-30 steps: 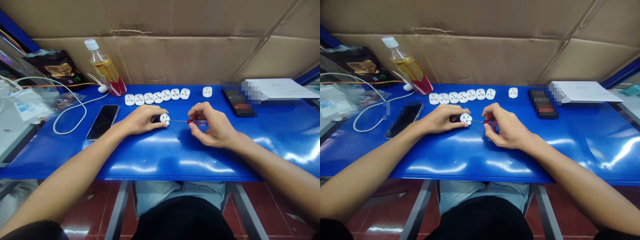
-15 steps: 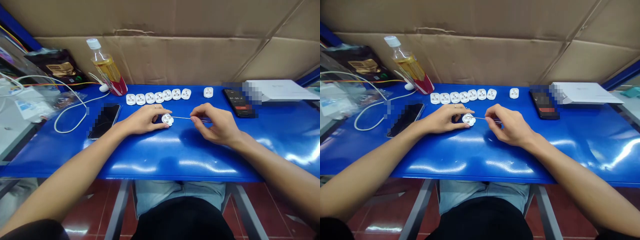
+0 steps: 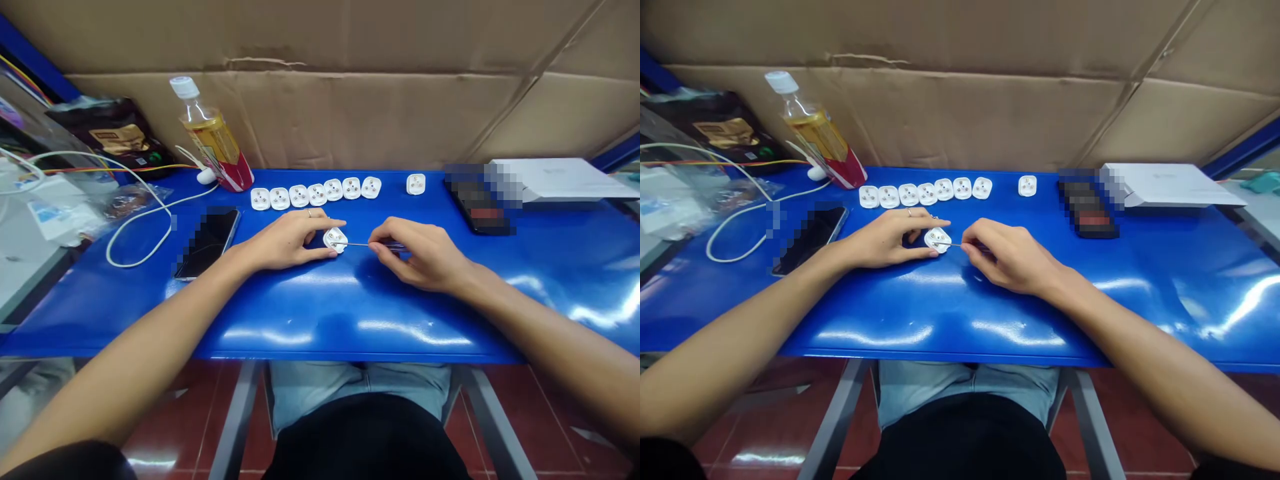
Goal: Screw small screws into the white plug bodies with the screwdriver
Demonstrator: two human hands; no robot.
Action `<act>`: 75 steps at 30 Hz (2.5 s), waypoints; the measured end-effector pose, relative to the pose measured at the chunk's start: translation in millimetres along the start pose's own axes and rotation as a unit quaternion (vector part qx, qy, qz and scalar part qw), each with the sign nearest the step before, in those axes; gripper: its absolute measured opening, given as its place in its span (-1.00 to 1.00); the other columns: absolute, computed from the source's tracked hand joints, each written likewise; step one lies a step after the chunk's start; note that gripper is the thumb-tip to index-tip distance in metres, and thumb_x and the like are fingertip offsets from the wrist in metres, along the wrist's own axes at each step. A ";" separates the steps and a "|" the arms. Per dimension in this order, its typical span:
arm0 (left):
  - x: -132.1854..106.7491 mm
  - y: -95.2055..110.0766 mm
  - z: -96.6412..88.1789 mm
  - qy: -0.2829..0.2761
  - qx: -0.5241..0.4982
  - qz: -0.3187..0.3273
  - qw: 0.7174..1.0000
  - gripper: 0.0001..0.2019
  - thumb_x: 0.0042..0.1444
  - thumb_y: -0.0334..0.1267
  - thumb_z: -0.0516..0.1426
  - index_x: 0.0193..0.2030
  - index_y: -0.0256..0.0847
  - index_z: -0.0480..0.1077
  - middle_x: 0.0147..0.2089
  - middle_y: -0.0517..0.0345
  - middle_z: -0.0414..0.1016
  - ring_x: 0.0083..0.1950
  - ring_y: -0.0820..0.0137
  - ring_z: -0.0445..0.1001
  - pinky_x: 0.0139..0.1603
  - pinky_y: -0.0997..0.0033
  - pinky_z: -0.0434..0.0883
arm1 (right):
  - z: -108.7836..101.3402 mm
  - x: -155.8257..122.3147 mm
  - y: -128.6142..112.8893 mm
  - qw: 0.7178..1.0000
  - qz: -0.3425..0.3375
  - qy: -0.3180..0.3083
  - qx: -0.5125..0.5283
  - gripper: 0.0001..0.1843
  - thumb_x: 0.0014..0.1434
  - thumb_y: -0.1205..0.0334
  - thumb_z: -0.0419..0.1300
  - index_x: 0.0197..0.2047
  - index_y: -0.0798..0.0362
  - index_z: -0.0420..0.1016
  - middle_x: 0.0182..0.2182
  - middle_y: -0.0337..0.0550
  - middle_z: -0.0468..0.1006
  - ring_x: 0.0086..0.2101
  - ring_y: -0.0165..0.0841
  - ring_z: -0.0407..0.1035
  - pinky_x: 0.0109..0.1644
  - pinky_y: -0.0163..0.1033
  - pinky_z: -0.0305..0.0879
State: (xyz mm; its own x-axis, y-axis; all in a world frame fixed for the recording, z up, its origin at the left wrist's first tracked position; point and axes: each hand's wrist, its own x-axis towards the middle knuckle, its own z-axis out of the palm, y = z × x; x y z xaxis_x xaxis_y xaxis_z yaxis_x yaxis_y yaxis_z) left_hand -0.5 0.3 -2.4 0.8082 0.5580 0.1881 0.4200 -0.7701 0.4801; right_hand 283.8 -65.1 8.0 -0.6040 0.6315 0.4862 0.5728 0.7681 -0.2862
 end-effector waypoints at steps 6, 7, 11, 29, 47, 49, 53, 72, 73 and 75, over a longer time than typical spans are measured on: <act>1.1 3.7 -3.7 0.032 -0.025 -0.008 0.999 -0.42 0.27 0.07 0.30 0.35 -0.12 0.47 0.01 -0.01 0.52 -0.26 0.39 0.38 -0.15 0.36 0.38 | -5.9 0.8 -2.5 0.999 -0.001 0.034 -0.029 -0.95 0.40 0.28 0.16 -0.13 -0.03 0.45 -0.30 -0.17 0.64 -0.36 -0.31 0.52 -0.30 -0.23 0.41; 1.6 4.8 -4.7 0.048 -0.028 -0.012 0.998 -0.45 0.26 0.06 0.31 0.31 -0.13 0.50 0.00 0.00 0.53 -0.27 0.40 0.37 -0.16 0.36 0.37 | -6.9 0.8 -2.9 0.998 0.000 0.043 -0.036 -0.95 0.40 0.29 0.16 -0.13 -0.03 0.45 -0.30 -0.17 0.64 -0.36 -0.31 0.53 -0.29 -0.23 0.41; 3.7 9.6 -7.4 0.122 -0.048 -0.018 0.991 -0.63 0.26 0.02 0.32 0.06 -0.18 0.63 -0.15 0.04 0.58 -0.27 0.38 0.40 -0.18 0.35 0.34 | -8.9 0.3 -3.6 0.994 -0.025 0.098 -0.044 -0.95 0.40 0.31 0.18 -0.12 -0.01 0.46 -0.31 -0.19 0.63 -0.38 -0.35 0.51 -0.32 -0.26 0.40; 6.6 15.3 -1.8 0.182 -0.182 -0.001 0.966 -0.80 0.29 -0.12 0.31 -0.18 -0.20 0.69 -0.22 0.02 0.69 -0.19 0.30 0.59 -0.12 0.32 0.46 | -9.7 -0.1 -3.1 0.991 -0.040 0.117 -0.047 -0.94 0.41 0.32 0.17 -0.10 -0.02 0.45 -0.33 -0.21 0.60 -0.41 -0.37 0.48 -0.34 -0.26 0.41; 5.6 13.6 -3.2 0.244 -0.229 0.038 0.942 -0.88 0.19 -0.17 0.40 -0.18 -0.12 0.74 -0.24 0.01 0.73 -0.22 0.30 0.62 -0.16 0.31 0.52 | -9.6 -0.1 -7.5 0.989 -0.045 0.128 -0.049 -0.93 0.38 0.33 0.18 -0.14 -0.04 0.46 -0.37 -0.26 0.63 -0.45 -0.40 0.49 -0.40 -0.29 0.38; 6.3 14.5 -3.0 0.251 -0.234 0.032 0.939 -0.87 0.19 -0.15 0.40 -0.19 -0.12 0.74 -0.24 0.01 0.73 -0.22 0.30 0.63 -0.18 0.32 0.53 | -9.3 -0.9 -7.8 0.991 -0.046 0.120 -0.049 -0.93 0.38 0.33 0.19 -0.13 -0.05 0.46 -0.35 -0.25 0.64 -0.43 -0.39 0.50 -0.39 -0.29 0.39; 7.0 16.1 -2.3 0.250 -0.226 0.011 0.942 -0.84 0.18 -0.12 0.40 -0.20 -0.14 0.74 -0.25 0.01 0.74 -0.24 0.30 0.63 -0.22 0.35 0.51 | -8.0 -1.7 -8.1 0.993 -0.050 0.097 -0.053 -0.93 0.41 0.31 0.18 -0.11 -0.05 0.47 -0.33 -0.25 0.65 -0.40 -0.38 0.51 -0.36 -0.28 0.38; 5.4 7.5 -4.8 0.249 -0.148 -0.087 0.953 -0.74 0.23 -0.06 0.33 -0.14 -0.21 0.70 -0.14 0.01 0.74 -0.20 0.29 0.66 -0.19 0.37 0.53 | 0.0 -2.0 -9.9 0.984 -0.057 -0.050 0.159 -0.94 0.41 0.27 0.22 -0.16 0.02 0.47 -0.33 -0.23 0.62 -0.38 -0.43 0.49 -0.31 -0.34 0.35; 5.4 7.6 -4.8 0.245 -0.148 -0.087 0.954 -0.74 0.24 -0.06 0.32 -0.14 -0.21 0.70 -0.14 0.01 0.74 -0.20 0.29 0.66 -0.19 0.36 0.53 | 1.5 -2.0 -9.4 0.984 -0.054 -0.050 0.161 -0.94 0.42 0.26 0.22 -0.16 0.02 0.47 -0.32 -0.23 0.62 -0.37 -0.42 0.50 -0.30 -0.34 0.36; 5.5 8.0 -5.0 0.240 -0.145 -0.088 0.956 -0.74 0.24 -0.06 0.32 -0.14 -0.22 0.70 -0.14 0.00 0.74 -0.20 0.28 0.66 -0.19 0.36 0.53 | 4.0 -1.6 -8.5 0.984 -0.049 -0.060 0.162 -0.93 0.44 0.24 0.21 -0.14 0.02 0.48 -0.31 -0.21 0.62 -0.34 -0.41 0.51 -0.28 -0.34 0.36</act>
State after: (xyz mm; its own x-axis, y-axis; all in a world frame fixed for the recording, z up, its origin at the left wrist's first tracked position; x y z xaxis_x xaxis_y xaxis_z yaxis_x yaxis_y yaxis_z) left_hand 5.2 -1.3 6.8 0.4246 0.8021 0.4200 0.3442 -0.5720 0.7445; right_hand 277.7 -72.2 6.4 -0.7198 0.5454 0.4294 0.3134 0.8073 -0.5000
